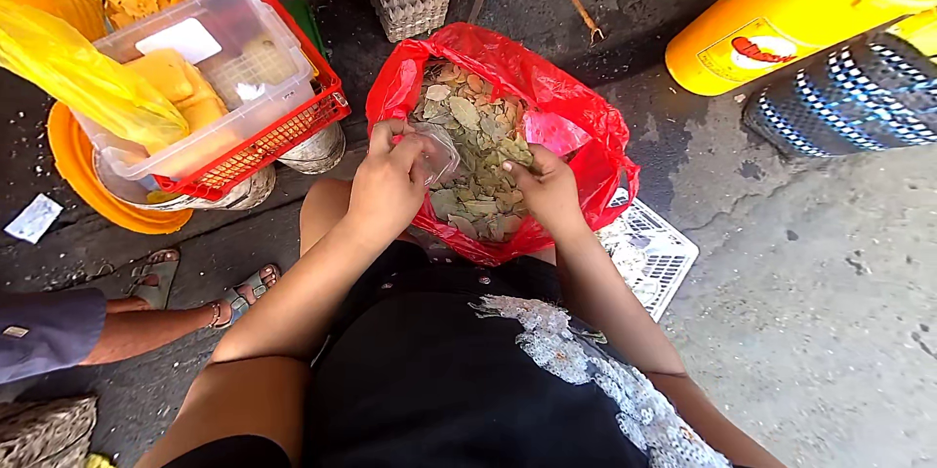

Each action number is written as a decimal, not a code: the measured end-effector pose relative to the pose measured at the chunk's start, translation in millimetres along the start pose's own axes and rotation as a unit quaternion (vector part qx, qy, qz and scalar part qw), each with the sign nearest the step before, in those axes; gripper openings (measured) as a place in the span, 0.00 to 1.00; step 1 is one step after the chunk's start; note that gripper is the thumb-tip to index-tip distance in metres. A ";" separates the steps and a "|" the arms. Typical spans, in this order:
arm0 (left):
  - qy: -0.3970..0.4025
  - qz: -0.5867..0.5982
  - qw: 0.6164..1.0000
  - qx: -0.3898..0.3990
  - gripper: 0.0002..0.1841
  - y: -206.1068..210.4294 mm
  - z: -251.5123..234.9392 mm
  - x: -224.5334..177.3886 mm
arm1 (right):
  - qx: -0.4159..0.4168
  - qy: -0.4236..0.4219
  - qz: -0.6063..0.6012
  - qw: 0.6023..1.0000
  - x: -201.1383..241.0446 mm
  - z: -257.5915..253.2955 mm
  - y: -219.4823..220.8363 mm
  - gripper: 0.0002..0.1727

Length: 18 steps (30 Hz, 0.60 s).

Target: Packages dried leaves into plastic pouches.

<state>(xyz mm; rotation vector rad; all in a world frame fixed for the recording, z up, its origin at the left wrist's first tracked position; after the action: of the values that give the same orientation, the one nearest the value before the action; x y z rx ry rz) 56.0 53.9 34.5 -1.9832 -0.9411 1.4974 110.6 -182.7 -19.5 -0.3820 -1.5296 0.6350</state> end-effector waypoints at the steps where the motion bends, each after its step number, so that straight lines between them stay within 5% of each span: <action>1: 0.011 0.016 1.000 0.000 0.12 2.6 -1.8 -4.2 | -0.022 -0.014 -0.045 0.999 3.8 4.1 -7.5 0.15; 4: 0.062 0.030 0.998 0.012 0.12 17.3 -9.0 -17.4 | -0.085 -0.085 -0.145 0.982 19.7 14.3 -25.0 0.13; 11: 0.075 0.025 0.979 0.186 0.13 55.1 -14.8 -53.9 | -0.148 -0.194 -0.359 0.901 61.0 27.7 -26.0 0.13; 18: -0.031 0.137 0.959 0.245 0.11 52.7 -12.4 -40.9 | -0.131 -0.172 -0.286 0.934 28.9 36.1 6.4 0.14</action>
<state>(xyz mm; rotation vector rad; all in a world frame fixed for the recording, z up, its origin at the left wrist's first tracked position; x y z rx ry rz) 73.6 -11.0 25.6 -1.7498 -0.2734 1.7444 72.0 -166.0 0.8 -0.0063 -1.9573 0.0320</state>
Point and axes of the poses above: each hand's wrist, its own z-axis away from the middle knuckle, its own y-axis out of the palm, x = y × z, the point moved 5 cm from there along -z, towards the middle knuckle, and after that the axes turned 2 degrees about y, right-handed, at the moved point
